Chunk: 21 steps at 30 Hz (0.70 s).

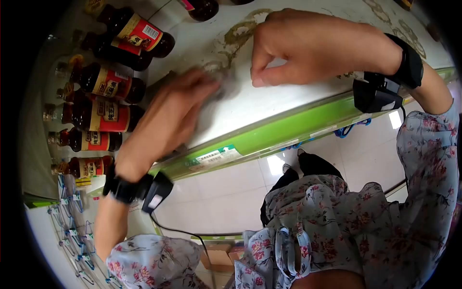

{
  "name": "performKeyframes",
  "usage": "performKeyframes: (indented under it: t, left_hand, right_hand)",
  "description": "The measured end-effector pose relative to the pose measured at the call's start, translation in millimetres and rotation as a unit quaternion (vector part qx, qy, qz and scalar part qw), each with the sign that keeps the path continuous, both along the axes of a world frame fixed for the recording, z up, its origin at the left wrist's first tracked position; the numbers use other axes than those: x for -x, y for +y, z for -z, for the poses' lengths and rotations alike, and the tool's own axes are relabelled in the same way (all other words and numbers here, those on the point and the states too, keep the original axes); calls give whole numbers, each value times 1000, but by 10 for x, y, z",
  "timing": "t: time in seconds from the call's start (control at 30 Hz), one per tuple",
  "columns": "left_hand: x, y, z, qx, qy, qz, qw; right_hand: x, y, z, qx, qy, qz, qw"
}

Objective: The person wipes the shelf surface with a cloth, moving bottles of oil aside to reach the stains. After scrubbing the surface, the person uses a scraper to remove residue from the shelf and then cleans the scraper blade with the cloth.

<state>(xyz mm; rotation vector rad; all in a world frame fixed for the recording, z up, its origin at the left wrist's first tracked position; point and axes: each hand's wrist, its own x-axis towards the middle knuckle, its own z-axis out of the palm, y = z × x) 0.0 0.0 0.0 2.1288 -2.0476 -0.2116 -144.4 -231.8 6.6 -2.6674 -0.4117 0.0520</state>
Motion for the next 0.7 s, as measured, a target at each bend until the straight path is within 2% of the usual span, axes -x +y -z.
performKeyframes:
  t: [0.07,0.1,0.17,0.27,0.37,0.47,0.57,0.6,0.7]
  left_hand:
    - [87,308,6,-26,20,-42,999]
    - [108,365,-140,-63,11,-63,996]
    - [87,268,-32,-19,0,-41,999]
    - [-18,-170,81,49,-9,17,999]
    - [18,-129,47,22,1,-17,1000]
    - [28,255,-65,-15,-8,-32,999]
    - [-2,149,11,15,-12,-26,999]
    - [-1,1,80,54,-58,-15,997]
    - [-120,-327,90,39,-11,-12,999]
  right_hand:
    - [27,-63,124,-63,-78,-33,994]
    - [3,-91,204,-91,-104,-36,990]
    - [-13,-122,212,-61,-144,-62,986]
    - [-13,-62,45,-6,-46,-33,998]
    - [-34,-12,-31,30,-2,-21,999]
    - [-7,-69,147,-54,-91,-26,994]
    - [-23,-102,187,-59,-132,-42,989]
    - [-16,-86,158,-50,-107,-32,993]
    - [-10,-10,89,-36,-60,-13,997]
